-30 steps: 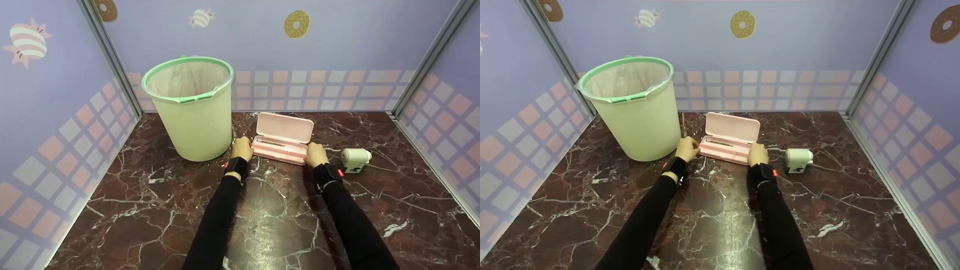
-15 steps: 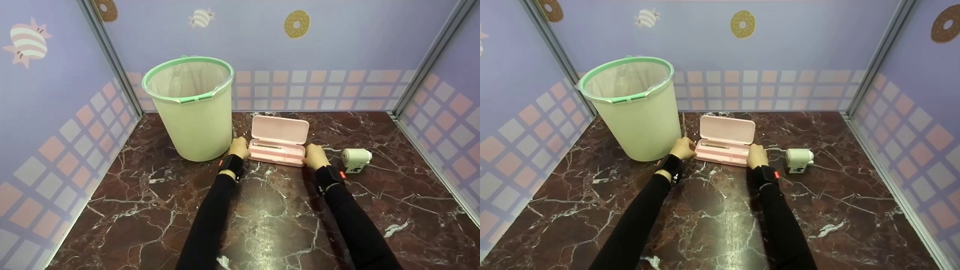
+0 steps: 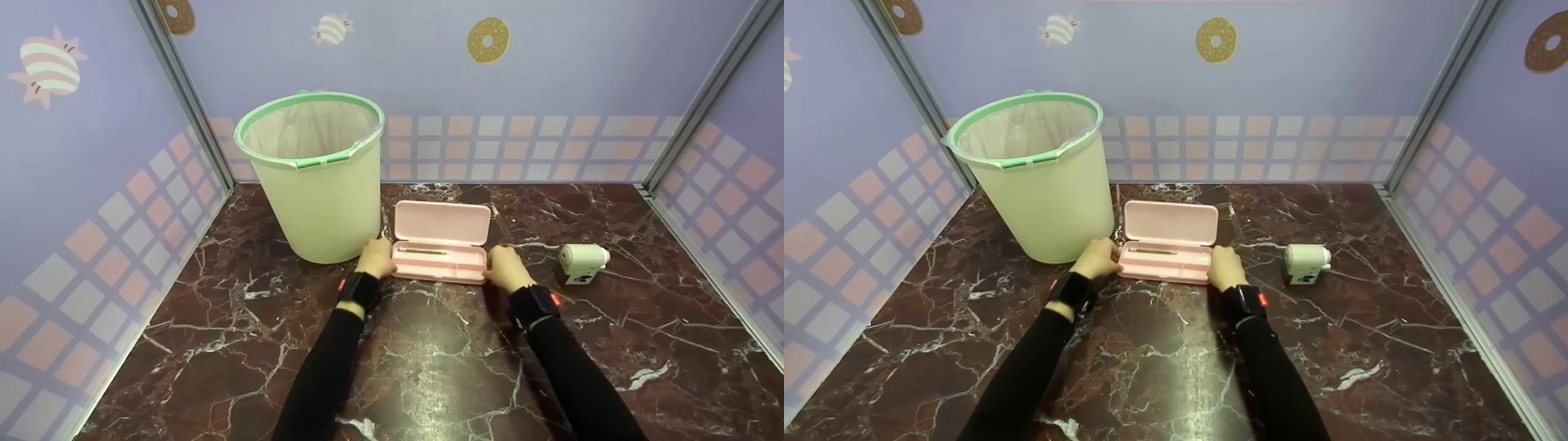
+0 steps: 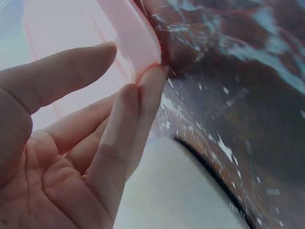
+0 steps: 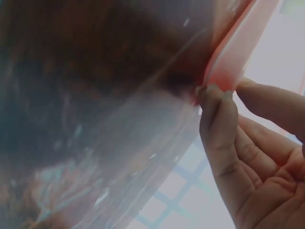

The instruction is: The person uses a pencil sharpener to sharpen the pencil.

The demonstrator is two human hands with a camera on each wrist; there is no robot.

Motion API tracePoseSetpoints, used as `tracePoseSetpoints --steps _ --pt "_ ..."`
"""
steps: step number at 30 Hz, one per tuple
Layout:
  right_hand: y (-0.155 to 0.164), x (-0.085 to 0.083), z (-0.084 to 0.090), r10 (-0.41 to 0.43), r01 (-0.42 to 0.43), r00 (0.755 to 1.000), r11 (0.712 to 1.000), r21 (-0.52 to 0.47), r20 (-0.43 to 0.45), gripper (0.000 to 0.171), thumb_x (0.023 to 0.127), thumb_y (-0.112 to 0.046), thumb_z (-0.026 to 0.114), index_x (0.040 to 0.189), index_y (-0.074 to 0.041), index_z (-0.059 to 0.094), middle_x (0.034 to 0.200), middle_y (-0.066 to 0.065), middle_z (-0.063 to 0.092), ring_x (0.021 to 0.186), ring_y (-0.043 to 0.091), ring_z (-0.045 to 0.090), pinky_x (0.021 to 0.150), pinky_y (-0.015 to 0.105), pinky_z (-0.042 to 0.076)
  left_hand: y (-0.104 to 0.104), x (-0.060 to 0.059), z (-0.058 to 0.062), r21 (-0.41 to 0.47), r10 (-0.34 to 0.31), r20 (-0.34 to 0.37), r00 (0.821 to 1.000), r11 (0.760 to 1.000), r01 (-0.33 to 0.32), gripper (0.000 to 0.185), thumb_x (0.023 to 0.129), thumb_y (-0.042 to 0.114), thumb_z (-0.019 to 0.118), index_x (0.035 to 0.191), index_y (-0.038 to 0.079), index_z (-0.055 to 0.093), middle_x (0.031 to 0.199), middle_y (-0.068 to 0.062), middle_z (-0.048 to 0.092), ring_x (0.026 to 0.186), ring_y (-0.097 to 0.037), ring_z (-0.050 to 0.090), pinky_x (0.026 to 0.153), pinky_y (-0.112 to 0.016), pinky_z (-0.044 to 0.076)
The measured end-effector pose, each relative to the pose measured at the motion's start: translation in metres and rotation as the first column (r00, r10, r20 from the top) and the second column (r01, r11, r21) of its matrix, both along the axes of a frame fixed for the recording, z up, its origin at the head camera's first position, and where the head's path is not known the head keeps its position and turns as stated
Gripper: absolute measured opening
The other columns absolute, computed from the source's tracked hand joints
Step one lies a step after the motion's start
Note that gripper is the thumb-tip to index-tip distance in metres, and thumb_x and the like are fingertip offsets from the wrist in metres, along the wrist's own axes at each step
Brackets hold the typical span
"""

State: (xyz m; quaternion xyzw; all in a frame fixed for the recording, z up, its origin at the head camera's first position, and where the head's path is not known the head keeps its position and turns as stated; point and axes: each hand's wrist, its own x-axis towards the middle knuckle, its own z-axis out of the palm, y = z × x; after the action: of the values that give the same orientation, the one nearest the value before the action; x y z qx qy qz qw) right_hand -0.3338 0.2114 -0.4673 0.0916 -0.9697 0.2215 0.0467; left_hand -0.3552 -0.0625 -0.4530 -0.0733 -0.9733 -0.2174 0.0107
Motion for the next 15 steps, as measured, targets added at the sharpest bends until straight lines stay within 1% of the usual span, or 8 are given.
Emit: tracePoseSetpoints --steps 3,5,11,15 --pt "-0.008 0.007 -0.001 0.011 -0.011 1.0 1.0 0.014 0.0 0.012 0.074 0.0 0.073 0.071 0.007 0.064 0.071 0.022 0.068 0.072 0.04 0.066 0.073 0.051 0.054 -0.008 0.011 -0.001 -0.01 -0.017 0.001 1.0 1.0 0.017 0.015 0.073 -0.001 0.076 0.083 -0.005 0.065 0.096 -0.025 0.072 0.093 -0.041 0.07 0.084 -0.048 0.057" --pt "-0.014 0.012 -0.002 0.026 -0.025 1.0 0.999 0.025 -0.004 0.012 0.074 0.0 0.074 0.071 0.006 0.063 0.07 0.021 0.067 0.07 0.039 0.065 0.071 0.051 0.054 -0.014 0.019 -0.001 -0.038 -0.03 -0.008 1.0 0.999 0.03 0.015 0.073 0.001 0.076 0.082 -0.005 0.065 0.095 -0.025 0.072 0.093 -0.042 0.07 0.083 -0.048 0.058" --pt "-0.029 0.032 -0.004 0.079 -0.076 0.996 0.995 0.065 -0.038 0.013 0.075 -0.002 0.074 0.068 0.003 0.065 0.062 0.014 0.064 0.062 0.033 0.063 0.064 0.048 0.052 -0.032 0.042 -0.003 -0.091 -0.064 -0.003 0.998 0.994 0.063 0.019 0.076 0.003 0.074 0.088 -0.008 0.066 0.095 -0.027 0.071 0.093 -0.044 0.069 0.086 -0.051 0.056" --pt "-0.036 0.046 -0.003 0.101 -0.096 0.993 0.992 0.087 -0.055 0.015 0.075 -0.002 0.075 0.065 0.001 0.064 0.062 0.014 0.065 0.064 0.035 0.065 0.065 0.05 0.052 -0.04 0.058 -0.004 -0.128 -0.112 -0.05 0.992 0.986 0.105 0.021 0.076 0.005 0.074 0.09 -0.009 0.066 0.092 -0.027 0.071 0.09 -0.044 0.069 0.084 -0.052 0.056"
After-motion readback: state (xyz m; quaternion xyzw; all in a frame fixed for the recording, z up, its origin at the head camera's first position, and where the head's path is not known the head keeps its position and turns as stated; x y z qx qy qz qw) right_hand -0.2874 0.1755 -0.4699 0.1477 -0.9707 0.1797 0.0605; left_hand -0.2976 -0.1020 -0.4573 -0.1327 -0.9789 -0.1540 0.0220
